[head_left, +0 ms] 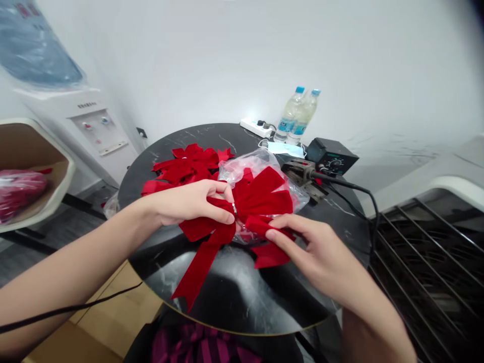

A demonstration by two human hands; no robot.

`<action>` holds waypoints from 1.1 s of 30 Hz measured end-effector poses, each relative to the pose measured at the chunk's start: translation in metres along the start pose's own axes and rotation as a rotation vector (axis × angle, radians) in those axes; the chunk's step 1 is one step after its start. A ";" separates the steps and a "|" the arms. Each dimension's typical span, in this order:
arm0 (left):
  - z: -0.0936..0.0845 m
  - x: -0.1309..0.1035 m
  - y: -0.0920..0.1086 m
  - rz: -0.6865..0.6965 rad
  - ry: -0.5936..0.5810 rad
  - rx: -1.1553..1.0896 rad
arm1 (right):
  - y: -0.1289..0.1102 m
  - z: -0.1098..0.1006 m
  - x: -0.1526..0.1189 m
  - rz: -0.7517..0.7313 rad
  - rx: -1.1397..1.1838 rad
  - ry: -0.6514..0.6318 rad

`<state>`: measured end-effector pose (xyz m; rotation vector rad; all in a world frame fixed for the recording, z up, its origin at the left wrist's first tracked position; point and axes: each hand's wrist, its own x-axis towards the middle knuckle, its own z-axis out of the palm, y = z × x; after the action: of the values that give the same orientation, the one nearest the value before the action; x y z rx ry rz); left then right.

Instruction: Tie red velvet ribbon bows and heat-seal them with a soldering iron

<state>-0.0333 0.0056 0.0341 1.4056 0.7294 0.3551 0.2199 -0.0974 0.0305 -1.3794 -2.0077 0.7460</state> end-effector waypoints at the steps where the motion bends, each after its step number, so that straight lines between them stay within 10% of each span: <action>1: 0.001 0.000 -0.004 -0.005 -0.050 -0.054 | 0.000 -0.005 0.001 -0.035 -0.054 0.013; 10: 0.017 0.015 -0.018 0.046 0.002 -0.556 | 0.017 -0.040 0.028 -0.289 -0.343 -0.005; 14: 0.022 0.026 -0.021 0.102 0.109 -0.662 | 0.010 -0.031 0.009 -0.154 -0.227 0.370; 21: 0.033 0.029 -0.034 0.308 0.197 -0.447 | -0.011 0.032 0.022 0.174 0.471 0.239; 33: 0.045 0.018 -0.033 0.417 0.337 -0.001 | -0.009 0.039 0.029 0.290 0.486 0.219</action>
<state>0.0027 -0.0222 -0.0024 1.5120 0.7008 0.9357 0.1770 -0.0778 0.0151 -1.3925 -1.3548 1.0748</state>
